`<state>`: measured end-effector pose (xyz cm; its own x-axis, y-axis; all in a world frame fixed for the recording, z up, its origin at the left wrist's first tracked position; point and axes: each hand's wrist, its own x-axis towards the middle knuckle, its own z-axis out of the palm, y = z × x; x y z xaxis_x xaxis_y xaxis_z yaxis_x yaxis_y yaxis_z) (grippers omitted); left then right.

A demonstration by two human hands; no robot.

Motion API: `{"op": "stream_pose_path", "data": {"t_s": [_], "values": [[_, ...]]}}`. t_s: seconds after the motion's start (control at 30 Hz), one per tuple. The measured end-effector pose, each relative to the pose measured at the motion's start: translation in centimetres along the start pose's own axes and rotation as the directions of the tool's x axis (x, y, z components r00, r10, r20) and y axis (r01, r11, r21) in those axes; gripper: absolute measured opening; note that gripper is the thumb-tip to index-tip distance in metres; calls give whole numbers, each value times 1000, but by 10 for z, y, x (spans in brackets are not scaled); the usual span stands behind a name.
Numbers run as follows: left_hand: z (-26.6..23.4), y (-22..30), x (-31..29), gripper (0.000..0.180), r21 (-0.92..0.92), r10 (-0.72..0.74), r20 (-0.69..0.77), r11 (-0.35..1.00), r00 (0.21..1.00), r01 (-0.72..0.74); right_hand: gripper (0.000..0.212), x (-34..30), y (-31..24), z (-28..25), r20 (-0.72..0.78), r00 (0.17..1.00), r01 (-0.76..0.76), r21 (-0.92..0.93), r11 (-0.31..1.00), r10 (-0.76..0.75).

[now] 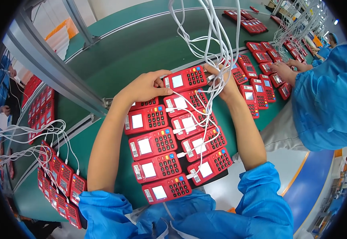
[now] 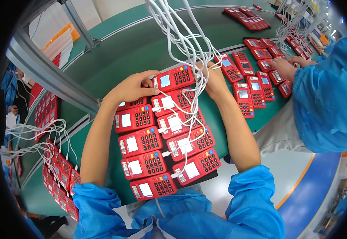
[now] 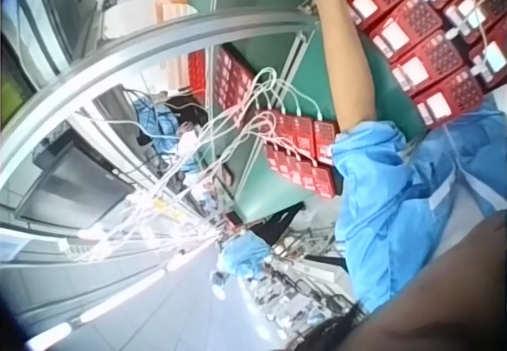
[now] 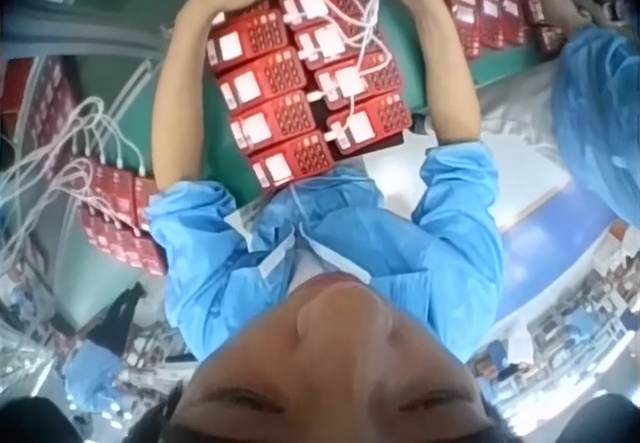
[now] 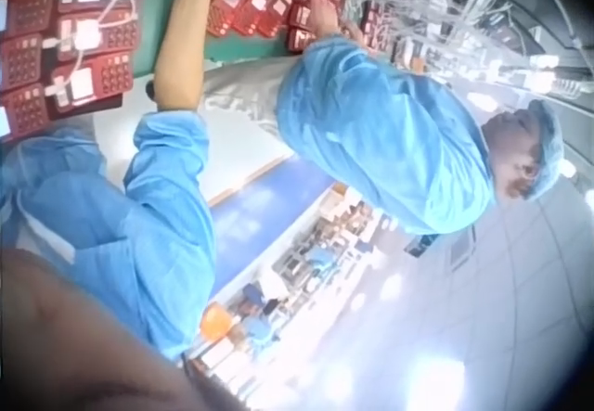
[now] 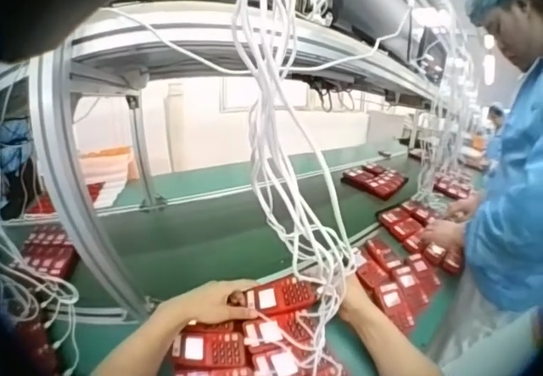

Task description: The person plugs cables into handheld devices and arranges the devices on a conveyor belt for testing and assembly, using a computer mouse to interact with a monitor.

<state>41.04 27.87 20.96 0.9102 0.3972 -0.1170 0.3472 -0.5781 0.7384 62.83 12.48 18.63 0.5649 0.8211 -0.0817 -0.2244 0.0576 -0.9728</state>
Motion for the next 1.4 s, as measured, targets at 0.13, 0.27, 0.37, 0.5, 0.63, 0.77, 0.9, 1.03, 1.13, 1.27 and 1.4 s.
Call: {"op": "stream_pose_path", "data": {"t_s": [0.13, 0.27, 0.37, 0.5, 0.63, 0.77, 0.9, 1.03, 1.13, 1.27, 1.4], "values": [[1, 1, -2, 63, -2, 22, -21, 1000, 1000, -22, 23, 8, 10, -8, 5, 1000, 21, 7, 1000, -22], [2, 2, -4, 61, 23, 66, -48, 998, 997, -65, 9, 17, 26, -7, -44, 999, 15, 78, 997, -12], [2, 3, -4, 60, 18, 87, -44, 996, 995, -86, 12, 19, 26, -4, -72, 996, -49, 159, 986, 61], [7, 5, -2, 59, 24, 126, -31, 992, 992, -125, 21, 18, 28, -6, -65, 996, -49, 201, 978, 63], [7, 9, -3, 57, 110, 84, -28, 991, 996, -81, 27, -5, 11, 12, -158, 981, 75, -248, 966, -117], [9, 14, -8, 59, 229, -12, -36, 973, 999, 20, 44, -30, -18, -2, -232, 965, -80, -713, 696, -126], [12, 25, -8, 59, 342, -31, -43, 939, 999, 44, 23, -38, -17, -43, 15, 982, -190, -20, 982, 190], [16, 20, -12, 55, 417, -25, -84, 907, 996, 58, 20, -66, -11, -44, 212, 926, -322, 17, 947, 312], [26, 21, -29, 50, 539, 247, -240, 838, 939, -82, 22, -76, -8, -35, 64, 980, -158, -315, 936, 187], [19, 32, -50, 36, 548, 245, -163, 828, 956, -118, 18, -62, -6, -22, -38, 998, 32, -352, 936, -48], [18, 34, -46, 35, 458, 254, -118, 872, 960, -174, 11, -39, 16, -22, 4, 1000, -18, -257, 966, 19]]}}
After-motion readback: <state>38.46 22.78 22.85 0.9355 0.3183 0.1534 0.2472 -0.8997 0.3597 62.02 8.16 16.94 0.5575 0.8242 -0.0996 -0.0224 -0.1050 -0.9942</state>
